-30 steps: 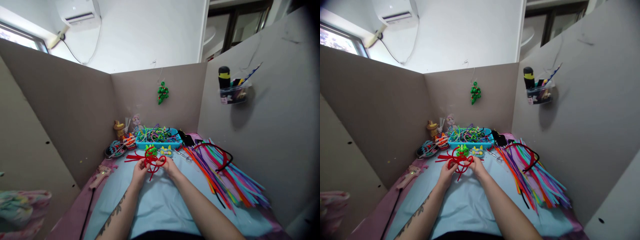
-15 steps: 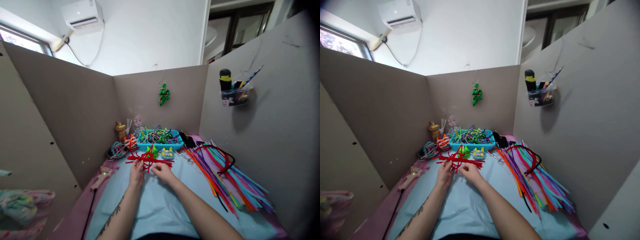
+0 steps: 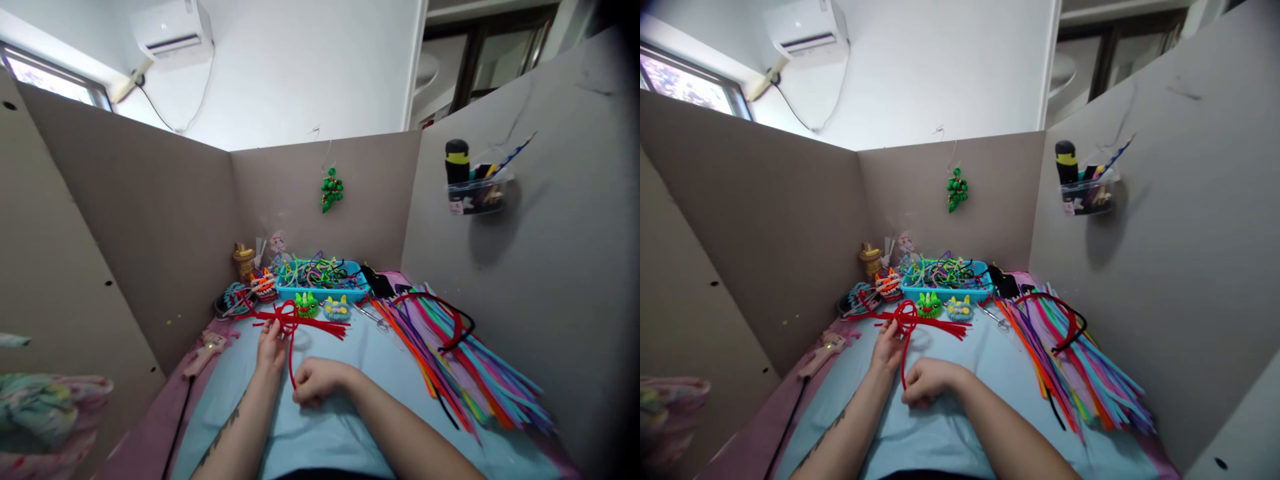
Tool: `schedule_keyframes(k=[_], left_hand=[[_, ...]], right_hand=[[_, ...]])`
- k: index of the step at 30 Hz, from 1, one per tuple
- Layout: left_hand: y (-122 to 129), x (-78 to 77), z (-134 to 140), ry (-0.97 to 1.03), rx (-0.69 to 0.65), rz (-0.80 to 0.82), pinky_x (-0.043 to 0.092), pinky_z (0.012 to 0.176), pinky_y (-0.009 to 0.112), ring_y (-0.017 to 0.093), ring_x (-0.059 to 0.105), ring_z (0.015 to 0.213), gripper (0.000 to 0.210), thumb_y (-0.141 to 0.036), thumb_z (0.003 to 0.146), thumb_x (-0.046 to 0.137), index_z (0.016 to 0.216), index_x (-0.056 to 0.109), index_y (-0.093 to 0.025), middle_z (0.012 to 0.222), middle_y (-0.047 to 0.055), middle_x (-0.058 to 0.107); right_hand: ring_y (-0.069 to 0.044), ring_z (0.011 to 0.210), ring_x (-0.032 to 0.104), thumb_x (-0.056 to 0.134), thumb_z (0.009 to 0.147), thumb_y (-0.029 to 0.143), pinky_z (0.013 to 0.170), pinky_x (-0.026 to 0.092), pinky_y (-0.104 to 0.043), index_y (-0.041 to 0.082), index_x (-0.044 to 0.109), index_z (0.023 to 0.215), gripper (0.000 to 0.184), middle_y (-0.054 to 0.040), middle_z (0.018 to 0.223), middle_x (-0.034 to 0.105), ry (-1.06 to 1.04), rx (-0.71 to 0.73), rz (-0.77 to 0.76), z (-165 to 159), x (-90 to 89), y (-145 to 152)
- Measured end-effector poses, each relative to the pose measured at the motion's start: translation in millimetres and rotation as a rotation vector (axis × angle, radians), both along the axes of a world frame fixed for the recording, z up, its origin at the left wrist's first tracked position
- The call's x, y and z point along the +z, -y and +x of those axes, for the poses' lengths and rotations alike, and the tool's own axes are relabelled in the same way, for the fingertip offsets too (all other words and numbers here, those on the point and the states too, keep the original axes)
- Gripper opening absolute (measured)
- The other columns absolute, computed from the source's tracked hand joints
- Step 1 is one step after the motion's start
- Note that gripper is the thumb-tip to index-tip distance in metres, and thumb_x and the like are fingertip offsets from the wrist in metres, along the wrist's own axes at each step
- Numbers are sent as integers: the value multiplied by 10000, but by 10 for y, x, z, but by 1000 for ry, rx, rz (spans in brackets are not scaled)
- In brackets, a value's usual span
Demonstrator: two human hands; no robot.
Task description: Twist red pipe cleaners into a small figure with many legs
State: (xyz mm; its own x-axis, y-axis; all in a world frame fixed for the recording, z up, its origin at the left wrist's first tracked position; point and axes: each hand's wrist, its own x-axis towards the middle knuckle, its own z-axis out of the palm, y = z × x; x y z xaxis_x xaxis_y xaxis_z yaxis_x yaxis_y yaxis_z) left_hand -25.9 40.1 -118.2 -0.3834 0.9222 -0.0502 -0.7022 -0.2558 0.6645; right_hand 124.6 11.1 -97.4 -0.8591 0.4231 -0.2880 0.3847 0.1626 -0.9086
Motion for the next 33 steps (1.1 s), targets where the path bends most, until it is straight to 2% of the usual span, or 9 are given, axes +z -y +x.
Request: schedule_keyframes(k=[4, 9, 11, 12, 15, 17, 19, 22, 33], left_hand=[[-49, -49, -57, 38, 35, -60, 471, 593, 272, 126, 610, 603, 245, -187, 600, 731, 780, 569, -225, 697, -30, 656], [-95, -64, -69, 54, 69, -55, 477, 588, 276, 128, 611, 595, 233, -172, 599, 720, 757, 554, -214, 691, -27, 653], [-79, -40, -40, 74, 44, -49, 474, 578, 270, 118, 598, 571, 260, -162, 580, 731, 759, 547, -205, 683, -25, 648], [-60, -22, -17, 72, 17, -47, 470, 572, 265, 113, 591, 562, 277, -164, 571, 739, 767, 546, -201, 684, -22, 646], [26, 40, 75, -43, -99, -56, 451, 549, 249, 109, 583, 559, 341, -206, 553, 762, 816, 545, -192, 707, -12, 649], [79, 66, 135, -162, -162, -67, 422, 513, 228, 97, 556, 510, 377, -246, 559, 766, 859, 545, -186, 634, -27, 622], [110, 69, 181, -246, -185, -49, 396, 496, 207, 84, 534, 489, 394, -255, 550, 774, 863, 551, -168, 584, -38, 599], [120, 50, 220, -313, -200, -14, 378, 492, 193, 79, 526, 495, 397, -254, 536, 782, 847, 561, -144, 573, -31, 599], [127, 34, 236, -410, -214, 50, 405, 562, 202, 103, 572, 580, 354, -269, 555, 762, 836, 591, -136, 678, 18, 652]], right_hand=[[-40, 352, 422, 649, 667, 324, 371, 308, -133, 124, 632, 630, 203, 58, 413, 512, 36, 274, -94, 85, 188, 106], [-68, 390, 479, 664, 637, 451, 399, 345, -156, 111, 652, 691, 344, 23, 470, 566, -15, 339, -223, 248, 301, 38], [-80, 390, 477, 619, 676, 481, 399, 344, -173, 112, 651, 716, 372, 13, 476, 566, -134, 147, -160, 276, 269, -41], [-69, 360, 425, 567, 713, 500, 387, 319, -175, 121, 638, 682, 387, 27, 437, 523, -277, -72, -59, 273, 242, -82], [-110, 497, 490, 479, 809, 415, 499, 394, -222, 153, 625, 702, 318, -3, 547, 559, -534, -692, 412, 216, 145, -185], [-168, 720, 548, 509, 809, 327, 681, 438, -293, 177, 648, 777, 207, -48, 739, 625, -558, -835, 781, 170, 92, -226], [-202, 859, 530, 520, 808, 266, 795, 419, -345, 202, 656, 872, 163, -65, 863, 631, -529, -840, 1038, 136, 53, -247], [-204, 860, 520, 498, 831, 222, 797, 420, -349, 216, 646, 933, 180, -62, 866, 629, -464, -829, 1187, 107, 13, -262], [-194, 783, 529, 511, 835, 183, 752, 446, -346, 243, 657, 929, 183, -27, 834, 687, -497, -836, 1245, 72, -95, -291]])
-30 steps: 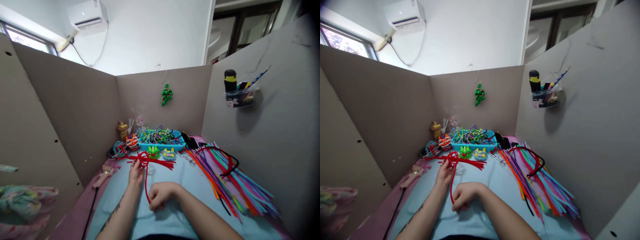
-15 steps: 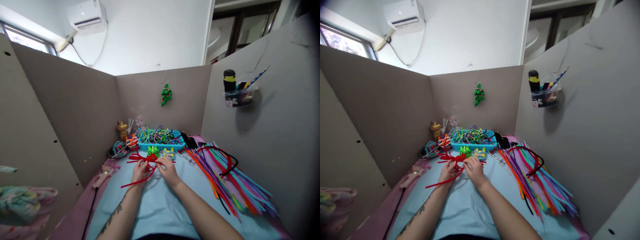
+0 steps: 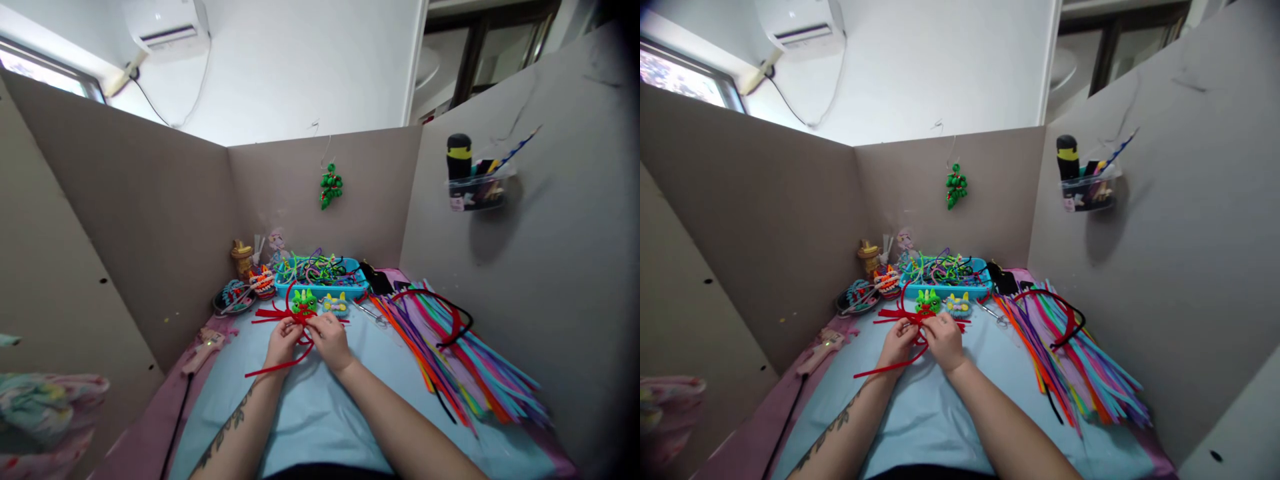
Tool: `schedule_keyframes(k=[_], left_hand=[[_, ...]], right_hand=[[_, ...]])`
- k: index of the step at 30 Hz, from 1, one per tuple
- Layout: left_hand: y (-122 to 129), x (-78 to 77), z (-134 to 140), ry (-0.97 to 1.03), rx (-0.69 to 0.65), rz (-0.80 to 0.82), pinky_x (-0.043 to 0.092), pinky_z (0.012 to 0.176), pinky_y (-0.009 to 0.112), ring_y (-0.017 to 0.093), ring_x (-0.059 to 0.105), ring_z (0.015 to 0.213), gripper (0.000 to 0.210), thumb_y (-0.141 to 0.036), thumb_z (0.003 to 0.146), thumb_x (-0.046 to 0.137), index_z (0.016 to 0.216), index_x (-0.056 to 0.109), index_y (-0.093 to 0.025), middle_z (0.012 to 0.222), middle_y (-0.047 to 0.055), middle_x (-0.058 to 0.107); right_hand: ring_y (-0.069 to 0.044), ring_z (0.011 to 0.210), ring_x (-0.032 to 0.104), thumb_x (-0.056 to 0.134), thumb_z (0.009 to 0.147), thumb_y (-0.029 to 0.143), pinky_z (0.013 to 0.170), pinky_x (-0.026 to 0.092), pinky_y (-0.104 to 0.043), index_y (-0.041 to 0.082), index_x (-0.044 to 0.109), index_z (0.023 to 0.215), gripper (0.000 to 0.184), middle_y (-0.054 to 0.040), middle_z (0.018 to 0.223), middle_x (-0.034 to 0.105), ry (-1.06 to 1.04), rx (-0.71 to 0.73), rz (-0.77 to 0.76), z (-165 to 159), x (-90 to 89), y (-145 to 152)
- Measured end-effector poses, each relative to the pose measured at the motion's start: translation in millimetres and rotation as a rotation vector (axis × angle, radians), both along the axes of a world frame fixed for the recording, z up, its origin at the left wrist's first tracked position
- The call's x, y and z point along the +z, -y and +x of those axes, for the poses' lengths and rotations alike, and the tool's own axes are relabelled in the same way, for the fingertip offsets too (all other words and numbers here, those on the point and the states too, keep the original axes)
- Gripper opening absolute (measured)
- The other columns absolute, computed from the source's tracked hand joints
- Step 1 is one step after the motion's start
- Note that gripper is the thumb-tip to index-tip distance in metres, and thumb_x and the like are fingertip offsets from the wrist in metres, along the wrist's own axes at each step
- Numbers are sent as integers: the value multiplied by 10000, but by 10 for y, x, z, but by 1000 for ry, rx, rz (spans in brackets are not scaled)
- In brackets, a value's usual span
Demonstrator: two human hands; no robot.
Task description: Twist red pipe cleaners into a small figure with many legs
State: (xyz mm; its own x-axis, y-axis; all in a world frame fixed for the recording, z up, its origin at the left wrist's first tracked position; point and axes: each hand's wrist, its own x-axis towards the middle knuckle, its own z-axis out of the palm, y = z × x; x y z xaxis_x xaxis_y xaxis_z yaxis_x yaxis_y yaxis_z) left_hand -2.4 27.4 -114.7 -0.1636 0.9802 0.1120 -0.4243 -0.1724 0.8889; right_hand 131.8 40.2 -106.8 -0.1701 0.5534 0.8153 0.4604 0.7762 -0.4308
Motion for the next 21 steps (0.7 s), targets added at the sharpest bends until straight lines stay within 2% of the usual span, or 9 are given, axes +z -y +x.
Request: schedule_keyframes(k=[8, 14, 21], left_hand=[[-49, -71, -26, -36, 13, 41, 446, 661, 241, 135, 615, 681, 343, -248, 555, 759, 836, 599, -134, 748, 40, 670], [-33, -41, -1, -163, 47, 43, 459, 662, 250, 146, 628, 679, 311, -242, 556, 753, 810, 606, -139, 734, 39, 684], [13, -16, 45, -368, 129, 142, 475, 679, 273, 168, 635, 702, 235, -255, 604, 703, 798, 636, -141, 768, 68, 695]], right_hand=[[-204, 817, 509, 534, 817, 171, 757, 427, -360, 231, 670, 875, 159, -37, 799, 663, -21, 15, -80, -6, -25, -2], [-211, 842, 480, 515, 794, 116, 780, 402, -358, 198, 647, 784, 156, -50, 797, 617, -23, -28, -216, -24, -41, -15], [-224, 861, 444, 497, 766, 88, 781, 377, -358, 209, 632, 732, 184, -55, 808, 582, 7, -100, -302, -57, -46, -25]])
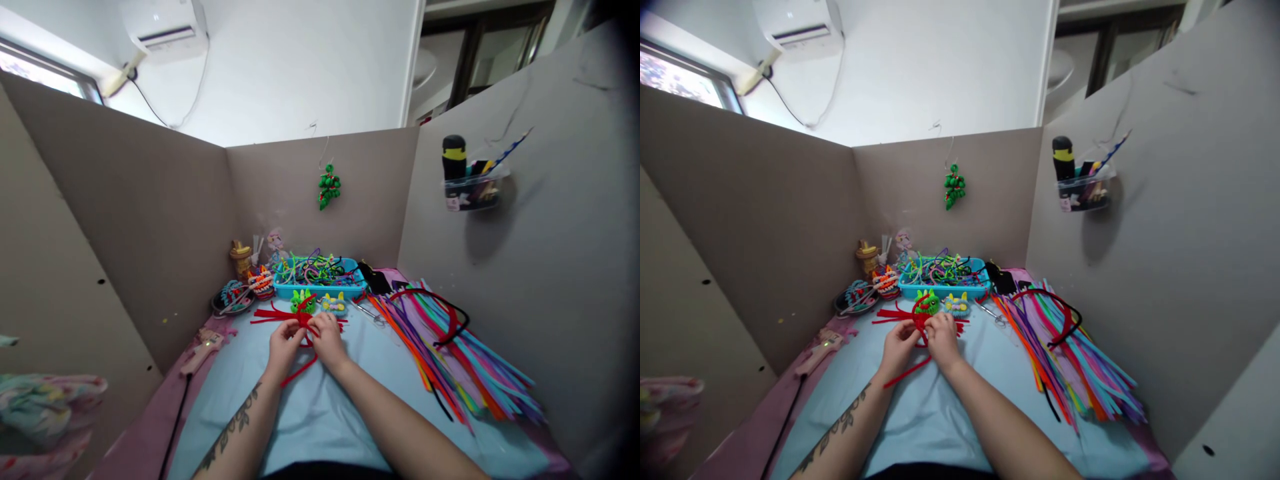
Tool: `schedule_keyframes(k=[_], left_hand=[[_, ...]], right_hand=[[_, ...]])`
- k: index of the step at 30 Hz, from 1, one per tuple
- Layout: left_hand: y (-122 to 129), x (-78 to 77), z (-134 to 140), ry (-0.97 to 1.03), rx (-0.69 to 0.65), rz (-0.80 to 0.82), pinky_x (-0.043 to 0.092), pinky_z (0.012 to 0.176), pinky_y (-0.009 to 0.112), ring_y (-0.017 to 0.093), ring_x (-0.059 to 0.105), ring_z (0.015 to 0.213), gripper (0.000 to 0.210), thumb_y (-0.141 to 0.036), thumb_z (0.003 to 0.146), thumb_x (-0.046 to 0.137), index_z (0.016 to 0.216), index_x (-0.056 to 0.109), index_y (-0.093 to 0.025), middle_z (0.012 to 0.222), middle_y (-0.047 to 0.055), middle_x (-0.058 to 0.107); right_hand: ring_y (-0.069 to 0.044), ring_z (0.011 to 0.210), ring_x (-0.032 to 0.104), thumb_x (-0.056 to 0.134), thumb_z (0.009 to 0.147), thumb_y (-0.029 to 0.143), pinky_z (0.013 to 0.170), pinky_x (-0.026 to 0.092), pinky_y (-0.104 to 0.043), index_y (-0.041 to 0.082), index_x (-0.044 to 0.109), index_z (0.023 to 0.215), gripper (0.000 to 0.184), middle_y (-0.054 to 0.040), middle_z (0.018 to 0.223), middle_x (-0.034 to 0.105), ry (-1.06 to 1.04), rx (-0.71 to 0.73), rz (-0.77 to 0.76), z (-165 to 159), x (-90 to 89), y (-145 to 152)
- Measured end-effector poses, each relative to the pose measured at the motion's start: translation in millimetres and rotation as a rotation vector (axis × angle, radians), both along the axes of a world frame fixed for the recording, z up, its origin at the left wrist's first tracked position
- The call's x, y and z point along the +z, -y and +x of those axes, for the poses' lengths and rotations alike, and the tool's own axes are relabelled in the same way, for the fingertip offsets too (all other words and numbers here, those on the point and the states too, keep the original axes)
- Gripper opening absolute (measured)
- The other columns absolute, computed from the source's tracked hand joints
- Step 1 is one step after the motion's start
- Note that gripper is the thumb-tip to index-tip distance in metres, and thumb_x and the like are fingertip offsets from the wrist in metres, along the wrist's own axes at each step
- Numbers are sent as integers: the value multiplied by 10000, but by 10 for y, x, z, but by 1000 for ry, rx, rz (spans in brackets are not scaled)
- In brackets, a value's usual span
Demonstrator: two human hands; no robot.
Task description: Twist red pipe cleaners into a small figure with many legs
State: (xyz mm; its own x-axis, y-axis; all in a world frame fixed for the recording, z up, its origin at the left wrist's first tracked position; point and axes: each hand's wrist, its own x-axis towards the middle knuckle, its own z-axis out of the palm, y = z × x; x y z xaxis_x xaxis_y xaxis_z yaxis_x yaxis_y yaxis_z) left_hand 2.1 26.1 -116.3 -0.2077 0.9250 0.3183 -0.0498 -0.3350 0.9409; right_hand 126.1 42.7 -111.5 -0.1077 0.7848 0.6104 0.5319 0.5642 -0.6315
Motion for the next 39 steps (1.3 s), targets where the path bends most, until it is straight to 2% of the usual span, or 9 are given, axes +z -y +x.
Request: schedule_keyframes(k=[7, 12, 15, 18, 21, 26, 30, 33, 39], left_hand=[[-30, -24, -30, 48, 47, -54, 469, 665, 267, 161, 632, 679, 260, -255, 584, 716, 801, 630, -142, 740, 56, 691], [-147, -105, -154, 233, 184, -88, 463, 661, 273, 155, 626, 660, 344, -275, 529, 752, 809, 606, -138, 703, 38, 673], [-186, -146, -203, 265, 229, -81, 463, 651, 280, 158, 624, 661, 378, -293, 525, 755, 831, 600, -134, 709, 44, 667], [-193, -160, -218, 236, 258, -70, 460, 651, 274, 157, 620, 671, 377, -302, 527, 755, 829, 600, -137, 711, 43, 663], [-190, -157, -216, 229, 241, -51, 454, 642, 262, 149, 614, 664, 373, -308, 535, 753, 830, 599, -140, 706, 34, 657], [-186, -132, -216, 301, 248, -78, 456, 622, 265, 150, 614, 653, 381, -303, 530, 750, 840, 599, -140, 719, 38, 659], [-177, -116, -220, 273, 240, -82, 458, 645, 265, 145, 612, 656, 361, -279, 531, 749, 828, 598, -139, 698, 29, 656], [-166, -116, -227, 247, 234, -76, 458, 656, 262, 143, 614, 671, 341, -274, 548, 738, 831, 597, -145, 716, 30, 661], [-141, -118, -216, 138, 316, -59, 458, 622, 263, 151, 612, 632, 288, -270, 547, 724, 781, 625, -136, 666, 34, 657]], right_hand=[[-217, 875, 447, 464, 734, 42, 780, 384, -356, 210, 651, 792, 258, -55, 844, 557, -12, 44, 29, 47, 3, -57], [-178, 933, 469, 423, 644, -49, 816, 400, -309, 229, 600, 1036, 512, -42, 954, 524, 133, 330, 63, 187, 71, -51], [-162, 840, 499, 511, 685, 10, 760, 406, -284, 221, 642, 897, 327, -24, 859, 560, 301, 513, 63, 206, 115, 3], [-143, 758, 520, 522, 774, 94, 742, 407, -270, 201, 638, 763, 159, -9, 742, 586, 279, 602, 82, 186, 194, 83], [-140, 769, 532, 468, 794, 71, 735, 420, -258, 208, 623, 817, 208, -8, 770, 593, 198, 611, 70, 197, 288, 153], [-177, 867, 528, 503, 681, 23, 738, 436, -275, 258, 561, 1096, 480, -30, 941, 577, 329, 540, 36, 211, 285, 177], [-166, 780, 547, 493, 706, 50, 698, 440, -262, 230, 650, 904, 311, -25, 815, 609, 381, 528, 54, 100, 170, 175], [-163, 749, 561, 495, 771, 124, 698, 446, -273, 220, 672, 800, 204, -28, 749, 631, 278, 564, 75, 68, 186, 202], [-162, 693, 600, 590, 782, 349, 664, 479, -296, 202, 687, 790, 176, -36, 725, 659, -270, 660, -50, 292, 481, 283]])
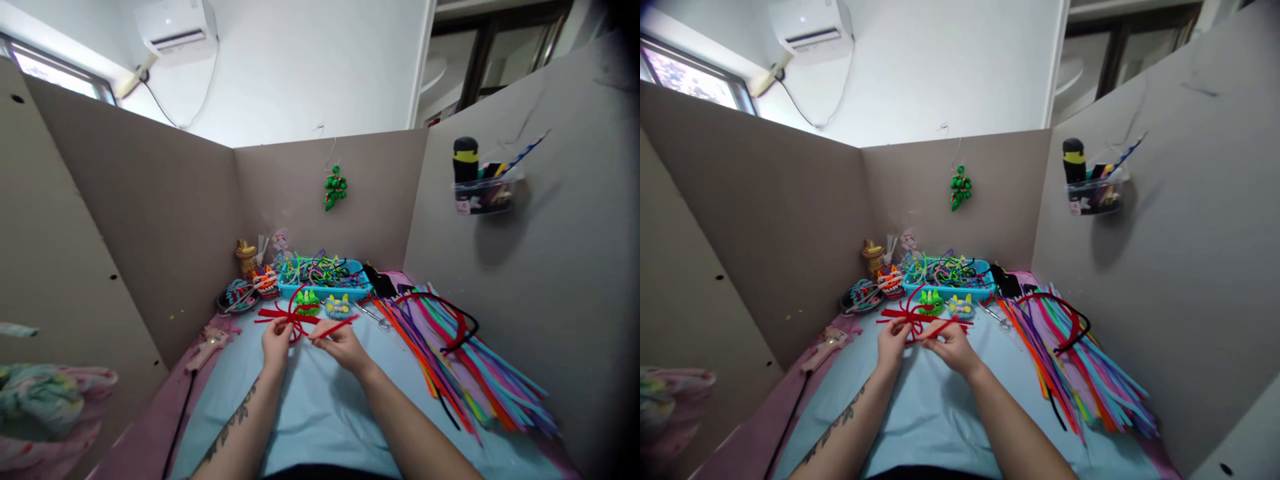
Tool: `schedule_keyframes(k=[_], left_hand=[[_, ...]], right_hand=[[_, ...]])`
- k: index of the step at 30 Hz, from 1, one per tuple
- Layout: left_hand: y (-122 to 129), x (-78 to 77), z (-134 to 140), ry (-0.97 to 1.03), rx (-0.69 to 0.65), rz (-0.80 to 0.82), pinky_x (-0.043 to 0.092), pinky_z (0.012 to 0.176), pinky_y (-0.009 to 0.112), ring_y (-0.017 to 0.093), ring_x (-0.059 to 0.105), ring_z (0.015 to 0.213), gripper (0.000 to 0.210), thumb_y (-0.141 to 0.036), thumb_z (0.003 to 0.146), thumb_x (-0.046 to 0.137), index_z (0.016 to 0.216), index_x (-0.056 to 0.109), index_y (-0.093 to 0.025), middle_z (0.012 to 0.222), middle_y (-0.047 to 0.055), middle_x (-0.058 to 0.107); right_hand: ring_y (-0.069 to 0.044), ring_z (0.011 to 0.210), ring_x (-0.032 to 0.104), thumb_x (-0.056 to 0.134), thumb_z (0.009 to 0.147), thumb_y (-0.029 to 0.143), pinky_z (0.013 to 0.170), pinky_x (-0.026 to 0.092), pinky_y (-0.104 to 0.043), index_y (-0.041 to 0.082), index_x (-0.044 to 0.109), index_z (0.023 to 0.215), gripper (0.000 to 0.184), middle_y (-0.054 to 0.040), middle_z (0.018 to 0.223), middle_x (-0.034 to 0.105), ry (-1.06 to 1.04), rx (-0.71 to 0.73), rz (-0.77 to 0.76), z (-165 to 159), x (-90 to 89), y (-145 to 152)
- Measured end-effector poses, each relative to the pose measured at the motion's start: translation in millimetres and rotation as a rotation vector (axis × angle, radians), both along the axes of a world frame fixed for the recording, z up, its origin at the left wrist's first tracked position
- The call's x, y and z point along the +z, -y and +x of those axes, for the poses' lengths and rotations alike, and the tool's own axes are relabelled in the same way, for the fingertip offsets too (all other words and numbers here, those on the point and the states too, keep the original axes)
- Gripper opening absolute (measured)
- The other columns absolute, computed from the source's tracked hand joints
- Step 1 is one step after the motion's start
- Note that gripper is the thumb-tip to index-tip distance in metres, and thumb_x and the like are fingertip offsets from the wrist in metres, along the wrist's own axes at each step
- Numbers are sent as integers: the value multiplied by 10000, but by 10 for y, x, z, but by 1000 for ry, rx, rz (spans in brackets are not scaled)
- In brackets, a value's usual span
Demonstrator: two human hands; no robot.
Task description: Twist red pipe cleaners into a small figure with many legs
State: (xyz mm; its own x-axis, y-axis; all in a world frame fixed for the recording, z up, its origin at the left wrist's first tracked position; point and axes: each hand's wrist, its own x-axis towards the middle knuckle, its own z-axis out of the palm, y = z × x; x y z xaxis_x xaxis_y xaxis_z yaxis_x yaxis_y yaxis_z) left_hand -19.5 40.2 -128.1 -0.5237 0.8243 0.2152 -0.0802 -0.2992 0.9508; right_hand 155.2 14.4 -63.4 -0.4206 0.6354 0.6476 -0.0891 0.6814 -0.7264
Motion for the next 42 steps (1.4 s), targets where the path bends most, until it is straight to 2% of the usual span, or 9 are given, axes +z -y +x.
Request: schedule_keyframes(k=[5, 8, 10, 14, 15, 19, 26, 31, 42], left_hand=[[4, -5, 18, -4, -22, -10, 463, 644, 273, 153, 614, 645, 303, -280, 547, 729, 795, 632, -135, 680, 39, 665], [-10, 3, 9, 86, -57, -8, 462, 676, 280, 152, 619, 668, 347, -286, 532, 746, 821, 628, -135, 711, 42, 671], [-21, 13, 4, 168, -79, -4, 460, 680, 281, 147, 618, 661, 378, -282, 511, 761, 832, 623, -137, 702, 35, 667], [-17, 43, 17, 275, -117, 18, 456, 673, 269, 136, 614, 651, 401, -281, 486, 774, 825, 613, -141, 700, 20, 663], [-9, 53, 26, 278, -135, 23, 456, 676, 269, 138, 617, 664, 398, -282, 483, 776, 817, 612, -140, 718, 23, 667], [33, 80, 73, 247, -229, 2, 458, 644, 263, 150, 624, 673, 405, -277, 477, 783, 813, 613, -128, 754, 47, 677], [58, 73, 140, 192, -313, -26, 467, 704, 281, 162, 641, 714, 380, -275, 504, 774, 821, 612, -142, 762, 46, 688], [52, 59, 141, 205, -351, -23, 457, 711, 264, 141, 631, 698, 360, -257, 519, 773, 817, 609, -138, 760, 42, 683], [113, 113, 175, 64, -412, -5, 430, 657, 229, 128, 607, 678, 290, -240, 586, 738, 823, 603, -144, 742, 23, 672]], right_hand=[[-171, 676, 587, 639, 739, 379, 662, 490, -332, 213, 683, 728, 172, -28, 672, 635, -151, -9, -114, 80, 1, -74], [-160, 660, 574, 610, 759, 359, 623, 488, -311, 209, 653, 799, 160, -27, 706, 619, -286, -160, -201, 71, -93, -171], [-157, 700, 568, 567, 782, 343, 643, 485, -306, 218, 600, 949, 212, -35, 793, 606, -310, -289, -186, 67, -138, -211], [-206, 950, 520, 687, 643, 262, 854, 429, -366, 241, 462, 1194, 595, -58, 1046, 553, 102, -302, 83, 1, -194, -196], [-224, 1010, 492, 686, 633, 234, 891, 402, -388, 244, 464, 1197, 606, -61, 1092, 540, 211, -280, 162, -37, -212, -185], [-220, 977, 481, 564, 708, 116, 860, 396, -369, 213, 518, 1112, 418, -65, 1018, 557, 315, -392, 233, -211, -293, -173], [-209, 856, 488, 526, 780, 168, 775, 390, -342, 196, 591, 799, 73, -48, 823, 569, 261, -547, 245, -291, -352, -213], [-189, 828, 490, 558, 768, 200, 758, 391, -318, 189, 585, 772, 30, -30, 798, 552, 89, -560, 107, -270, -385, -279], [-215, 953, 475, 616, 716, 237, 871, 363, -346, 175, 606, 642, 97, -61, 952, 538, 81, -574, -153, -258, -516, -428]])
